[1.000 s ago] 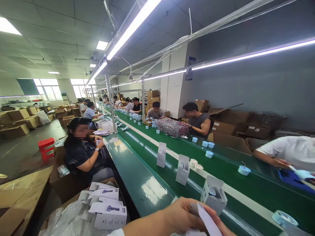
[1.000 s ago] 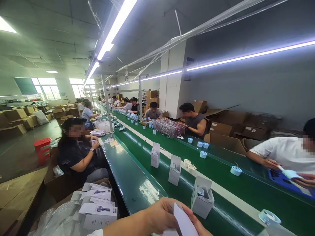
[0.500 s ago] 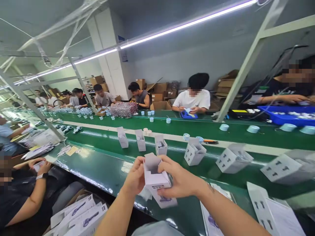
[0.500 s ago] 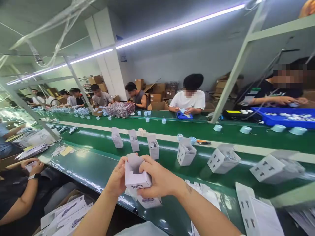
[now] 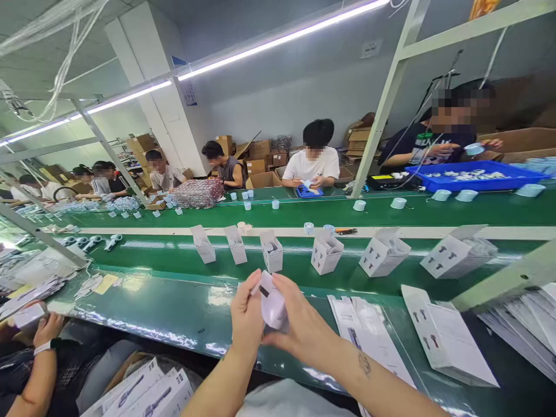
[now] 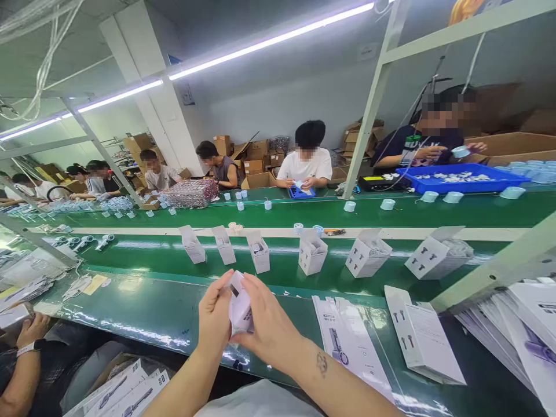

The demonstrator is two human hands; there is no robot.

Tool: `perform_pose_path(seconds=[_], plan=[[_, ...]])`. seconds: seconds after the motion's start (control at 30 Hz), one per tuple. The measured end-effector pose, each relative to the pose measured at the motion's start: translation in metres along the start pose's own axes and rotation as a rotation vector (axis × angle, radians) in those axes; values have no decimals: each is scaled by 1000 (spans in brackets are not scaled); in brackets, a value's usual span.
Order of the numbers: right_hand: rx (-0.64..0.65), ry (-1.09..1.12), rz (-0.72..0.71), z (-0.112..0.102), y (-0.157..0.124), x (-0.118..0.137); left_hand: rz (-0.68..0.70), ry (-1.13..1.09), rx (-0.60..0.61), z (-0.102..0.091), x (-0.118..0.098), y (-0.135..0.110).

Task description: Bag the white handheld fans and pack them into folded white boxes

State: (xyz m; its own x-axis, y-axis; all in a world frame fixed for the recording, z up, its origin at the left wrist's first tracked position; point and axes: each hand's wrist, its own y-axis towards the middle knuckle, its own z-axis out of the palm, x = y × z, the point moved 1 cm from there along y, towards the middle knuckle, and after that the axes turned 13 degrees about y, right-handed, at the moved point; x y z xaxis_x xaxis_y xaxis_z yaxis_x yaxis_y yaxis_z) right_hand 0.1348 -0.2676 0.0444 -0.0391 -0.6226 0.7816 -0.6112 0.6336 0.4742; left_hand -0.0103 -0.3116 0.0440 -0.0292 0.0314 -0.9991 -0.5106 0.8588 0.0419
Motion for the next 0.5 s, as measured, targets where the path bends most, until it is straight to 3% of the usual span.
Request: perform_pose_path(seconds=[0.07,0.13,0.2,0.37,0.5], plan=[[-105,28,-59,5,-8,-9,89,122,177,-6,-2,0],[-105,74,-58,4,-12,-12,110,119,391,-11,-6,3],[-69,116,-12,-1,-14,-9,52,34,517,-13,-10,8],[-15,181,146,-9,-22,0,-97,-135,564,1,-8,1],[76,210,147,-17,-26,-3,-160,-122,444,10,-4,-14]])
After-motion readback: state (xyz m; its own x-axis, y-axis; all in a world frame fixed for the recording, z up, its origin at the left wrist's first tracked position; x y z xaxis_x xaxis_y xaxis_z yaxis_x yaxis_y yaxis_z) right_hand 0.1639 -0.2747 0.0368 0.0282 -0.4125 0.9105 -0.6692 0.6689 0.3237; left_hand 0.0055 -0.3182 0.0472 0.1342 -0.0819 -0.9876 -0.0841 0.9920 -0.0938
